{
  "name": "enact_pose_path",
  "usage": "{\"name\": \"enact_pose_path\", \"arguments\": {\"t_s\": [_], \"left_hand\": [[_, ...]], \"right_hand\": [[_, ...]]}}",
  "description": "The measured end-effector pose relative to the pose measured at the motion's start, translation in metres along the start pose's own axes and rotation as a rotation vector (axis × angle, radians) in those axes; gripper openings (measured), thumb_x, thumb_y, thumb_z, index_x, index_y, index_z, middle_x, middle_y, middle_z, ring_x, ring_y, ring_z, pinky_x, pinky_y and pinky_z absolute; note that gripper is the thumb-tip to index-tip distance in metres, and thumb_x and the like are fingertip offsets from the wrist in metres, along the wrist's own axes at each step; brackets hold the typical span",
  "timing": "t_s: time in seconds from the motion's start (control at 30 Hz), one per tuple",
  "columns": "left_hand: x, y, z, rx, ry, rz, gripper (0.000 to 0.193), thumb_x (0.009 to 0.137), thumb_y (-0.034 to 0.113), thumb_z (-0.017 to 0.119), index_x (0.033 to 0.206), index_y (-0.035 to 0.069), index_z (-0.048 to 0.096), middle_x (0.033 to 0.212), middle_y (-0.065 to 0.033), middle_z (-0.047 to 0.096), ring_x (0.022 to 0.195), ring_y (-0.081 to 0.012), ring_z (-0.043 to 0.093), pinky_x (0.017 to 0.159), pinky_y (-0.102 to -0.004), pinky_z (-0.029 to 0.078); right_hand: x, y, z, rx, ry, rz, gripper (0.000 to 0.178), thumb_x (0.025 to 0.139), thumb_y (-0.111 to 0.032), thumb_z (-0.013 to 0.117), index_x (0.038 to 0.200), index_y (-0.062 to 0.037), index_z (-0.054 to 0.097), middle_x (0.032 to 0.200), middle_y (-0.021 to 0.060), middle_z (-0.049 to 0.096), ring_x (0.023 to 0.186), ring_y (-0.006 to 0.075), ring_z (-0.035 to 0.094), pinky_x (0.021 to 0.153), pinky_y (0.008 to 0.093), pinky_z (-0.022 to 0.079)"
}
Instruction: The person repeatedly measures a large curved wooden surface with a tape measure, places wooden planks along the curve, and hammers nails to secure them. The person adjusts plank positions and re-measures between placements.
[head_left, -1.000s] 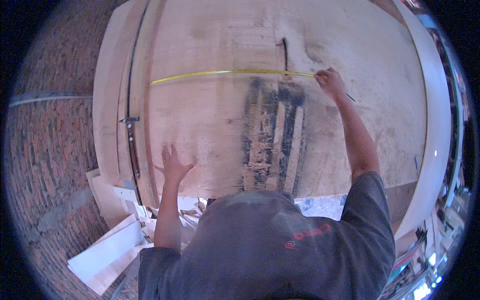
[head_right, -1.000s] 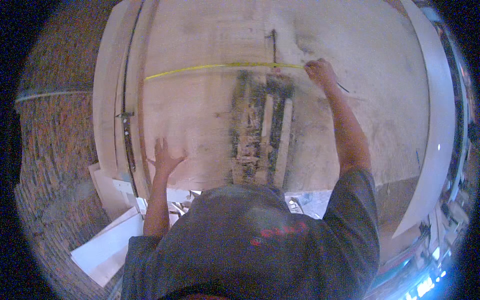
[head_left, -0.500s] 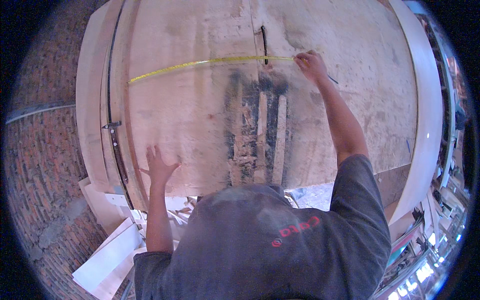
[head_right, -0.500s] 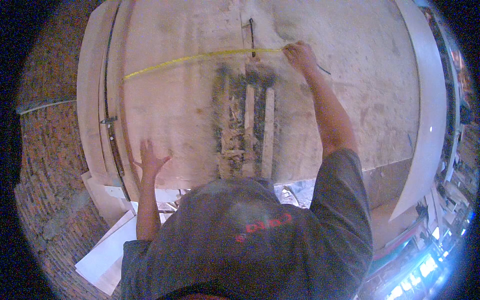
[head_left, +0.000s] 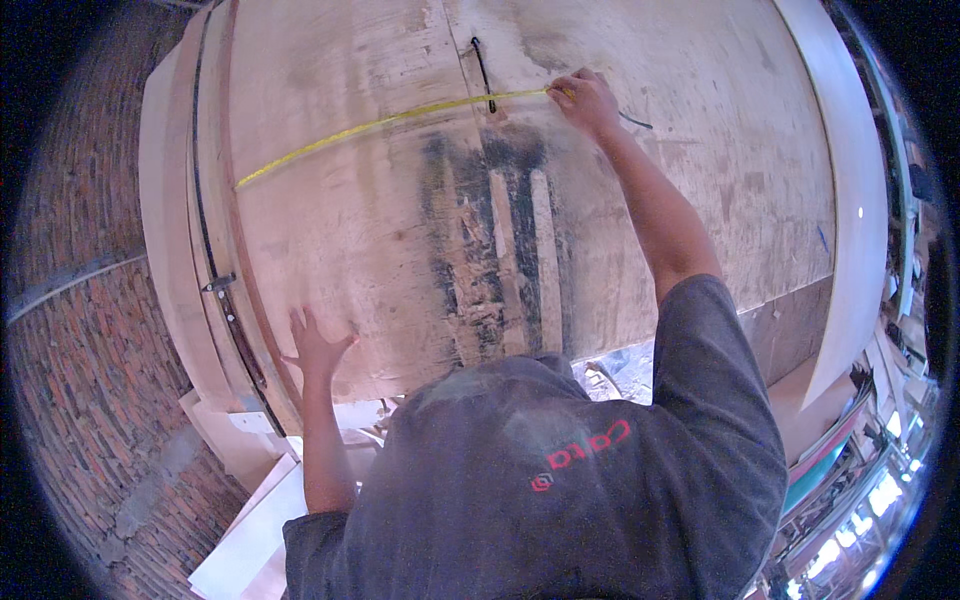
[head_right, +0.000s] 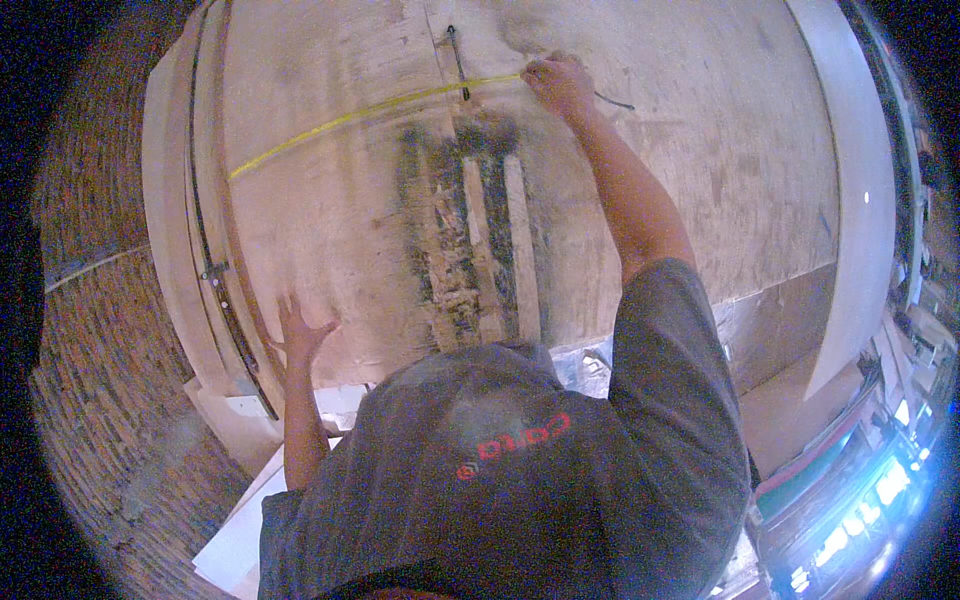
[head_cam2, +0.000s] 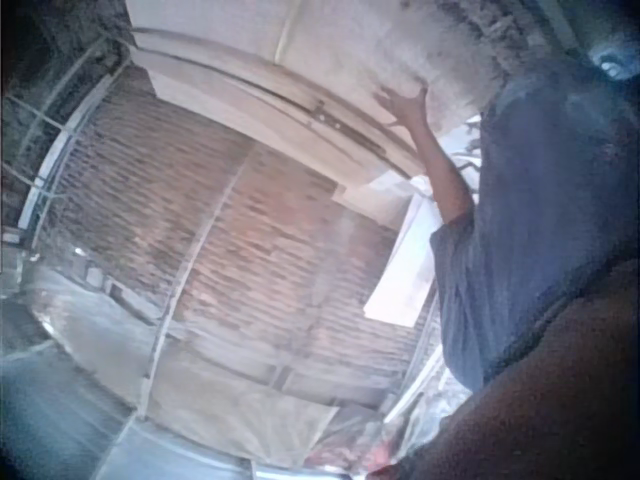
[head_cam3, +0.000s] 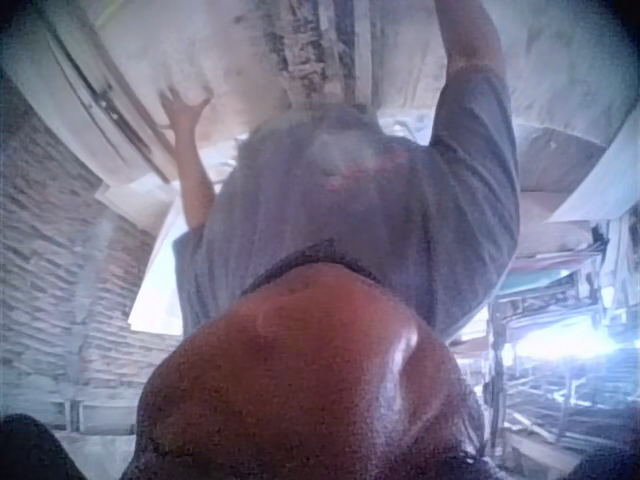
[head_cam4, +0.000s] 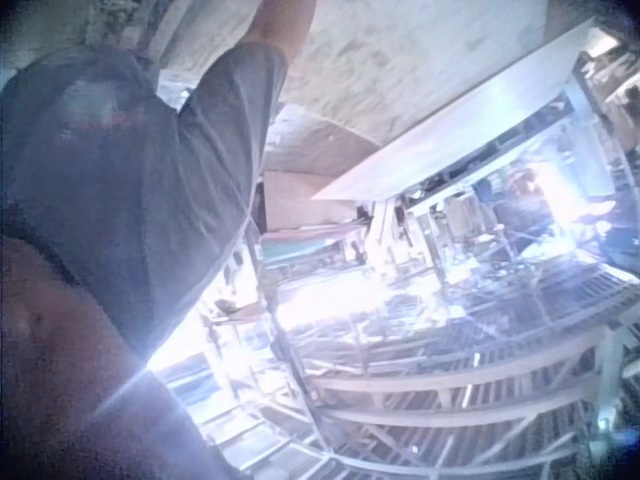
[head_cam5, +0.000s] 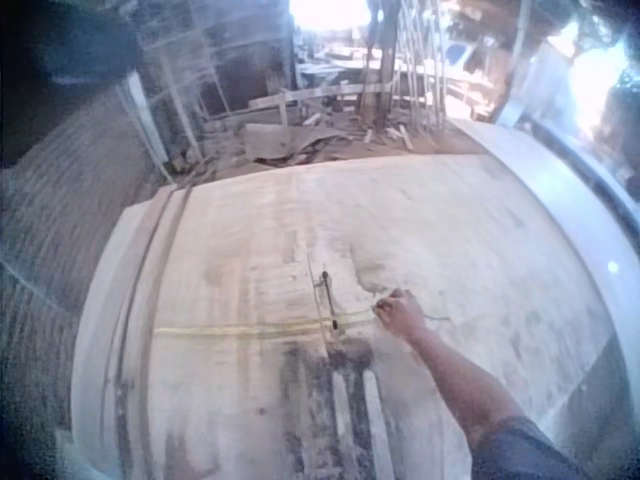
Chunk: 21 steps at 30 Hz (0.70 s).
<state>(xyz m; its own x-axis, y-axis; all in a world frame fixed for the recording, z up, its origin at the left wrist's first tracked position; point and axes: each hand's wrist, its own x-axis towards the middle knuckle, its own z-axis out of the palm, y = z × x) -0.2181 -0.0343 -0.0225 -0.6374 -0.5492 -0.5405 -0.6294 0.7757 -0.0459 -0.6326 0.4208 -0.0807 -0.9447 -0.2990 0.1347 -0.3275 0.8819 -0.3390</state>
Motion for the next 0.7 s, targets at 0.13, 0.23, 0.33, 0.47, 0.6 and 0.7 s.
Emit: {"name": "enact_pose_path", "arguments": {"t_s": [0.13,0.23,0.33,0.47,0.6,0.7], "left_hand": [[-0.005,0.012,-0.010,0.042,-0.050,-0.062,0.128,0.058,0.053,0.088,0.157,0.016,0.016,0.164,-0.0115,0.005,0.151,-0.0248,0.011,0.108,-0.0762,0.004],[0.001,0.001,0.002,0.052,-0.036,-0.053,0.128,0.057,0.054,0.087,0.156,0.015,0.017,0.164,-0.0117,0.005,0.151,-0.0252,0.012,0.108,-0.0757,0.004],[0.009,-0.016,0.016,0.008,0.009,0.009,0.128,0.057,0.054,0.087,0.156,0.014,0.017,0.164,-0.0121,0.005,0.151,-0.0259,0.013,0.108,-0.0754,0.003],[0.011,-0.017,0.019,-0.003,0.010,0.011,0.129,0.057,0.053,0.088,0.156,0.014,0.017,0.164,-0.0126,0.006,0.150,-0.0263,0.014,0.109,-0.0748,0.002],[0.005,-0.006,0.009,0.002,-0.021,-0.029,0.129,0.056,0.051,0.089,0.156,0.013,0.017,0.164,-0.0128,0.006,0.150,-0.0267,0.014,0.110,-0.0740,0.002],[0.005,-0.007,0.010,-0.014,-0.014,-0.030,0.129,0.056,0.050,0.089,0.156,0.012,0.017,0.164,-0.0128,0.006,0.150,-0.0271,0.014,0.110,-0.0739,0.002]], "right_hand": [[0.001,0.007,0.002,0.004,0.011,-0.055,0.022,0.087,-0.037,0.065,0.099,-0.0214,0.075,0.100,0.0069,0.065,0.100,0.0312,0.060,0.087,0.0420,0.050],[0.000,0.003,0.003,-0.020,0.005,-0.021,0.021,0.088,-0.037,0.065,0.100,-0.0227,0.075,0.100,0.0060,0.064,0.100,0.0310,0.060,0.087,0.0425,0.050],[0.000,0.002,0.001,-0.053,-0.018,-0.011,0.021,0.087,-0.037,0.065,0.101,-0.0237,0.075,0.100,0.0057,0.064,0.101,0.0312,0.059,0.088,0.0432,0.050],[-0.002,0.003,0.000,-0.020,-0.004,0.005,0.022,0.087,-0.038,0.064,0.100,-0.0237,0.075,0.100,0.0064,0.064,0.103,0.0320,0.059,0.089,0.0433,0.050],[-0.002,-0.001,-0.002,-0.045,-0.008,0.000,0.023,0.087,-0.039,0.064,0.100,-0.0234,0.075,0.101,0.0068,0.064,0.104,0.0323,0.058,0.090,0.0432,0.050],[-0.001,-0.001,-0.001,-0.069,-0.016,0.007,0.023,0.087,-0.039,0.065,0.100,-0.0235,0.075,0.102,0.0071,0.064,0.104,0.0320,0.058,0.090,0.0434,0.050]]}}
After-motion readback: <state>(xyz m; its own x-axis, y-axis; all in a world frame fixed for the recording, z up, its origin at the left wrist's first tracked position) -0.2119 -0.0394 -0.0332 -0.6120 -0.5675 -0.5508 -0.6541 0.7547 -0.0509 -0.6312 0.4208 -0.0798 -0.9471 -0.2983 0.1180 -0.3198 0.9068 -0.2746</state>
